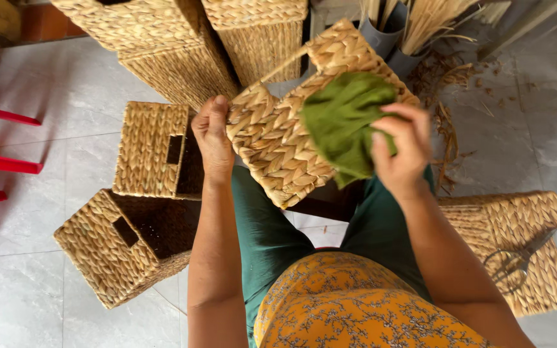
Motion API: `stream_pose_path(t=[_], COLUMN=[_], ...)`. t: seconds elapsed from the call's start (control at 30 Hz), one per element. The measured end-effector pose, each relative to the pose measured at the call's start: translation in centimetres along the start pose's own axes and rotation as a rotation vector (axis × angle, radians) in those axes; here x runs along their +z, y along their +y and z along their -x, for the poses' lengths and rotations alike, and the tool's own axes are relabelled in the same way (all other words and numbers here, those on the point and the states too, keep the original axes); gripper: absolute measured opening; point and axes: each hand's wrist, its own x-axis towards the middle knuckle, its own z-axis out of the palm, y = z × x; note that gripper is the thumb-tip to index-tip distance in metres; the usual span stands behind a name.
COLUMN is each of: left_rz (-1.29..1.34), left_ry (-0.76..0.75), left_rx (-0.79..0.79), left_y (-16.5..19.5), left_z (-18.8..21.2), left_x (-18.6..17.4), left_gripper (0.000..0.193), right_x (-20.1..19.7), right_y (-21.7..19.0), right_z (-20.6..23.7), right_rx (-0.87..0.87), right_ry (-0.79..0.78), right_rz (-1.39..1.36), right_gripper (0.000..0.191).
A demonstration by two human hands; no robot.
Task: The person sits with a woven water-hyacinth basket on their lap and wipes its interior and exterior with a green cloth, turning the basket to reach different sides, then holds it up at the end. Other finished baskets and raw stalks are visible around the workspace.
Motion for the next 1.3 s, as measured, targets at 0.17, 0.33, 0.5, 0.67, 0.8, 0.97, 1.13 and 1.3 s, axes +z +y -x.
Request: stream_pose_path(t=[0.17, 0.33, 0.5, 0.67, 0.8, 0.97, 1.13, 1.3], left_rz=[-0.308, -0.895, -1.580, -1.376, -1.261, -1.038, -0.568, -0.105], left_ry=[-0.006, -0.154, -0.519, -0.539, -0.457, -0.422, -0.424, -0.235], left_rx=[-0.179, 0.323, -0.197, -0.232, -0.150, -0.041, -0.067, -0.239], left_y=[2.4, 5.8, 7.0, 5.1, 5.1, 9.7, 16.2, 16.5], left_z=[-0.5, -1.6, -4.5, -5.4, -4.4, 0.3, 3.6, 3.3], left_x=[-0.1, 3.0, 9.5, 13.8, 12.8, 10.3, 6.8, 1.5], left_gripper=[0.021, 0.016, 0.035, 0.050, 0.044, 0.034, 0.022, 0.027], right_x=[-0.5, 0.4, 1.8, 3.7, 2.6, 0.7, -1.8, -2.2], right_y=[3.1, 7.7, 10.2, 10.5, 12.5, 17.4, 19.2, 20.5], right_z=[1.5, 1.8, 5.7, 8.6, 9.1, 10.7, 11.4, 7.2], right_rx=[0.168, 0.404, 0.767, 1.027, 0.990, 0.983, 0.804, 0.888], right_ry=[0.139, 0.432, 0.408, 0.135, 0.094, 0.067, -0.219, -0.116], right_rz=[-0.116, -0.869, -1.259, -1.071, -1.288, -1.065, -0.249, -0.464], right_gripper=[0.014, 0.014, 0.039, 0.048, 0.049, 0.035, 0.030, 0.029])
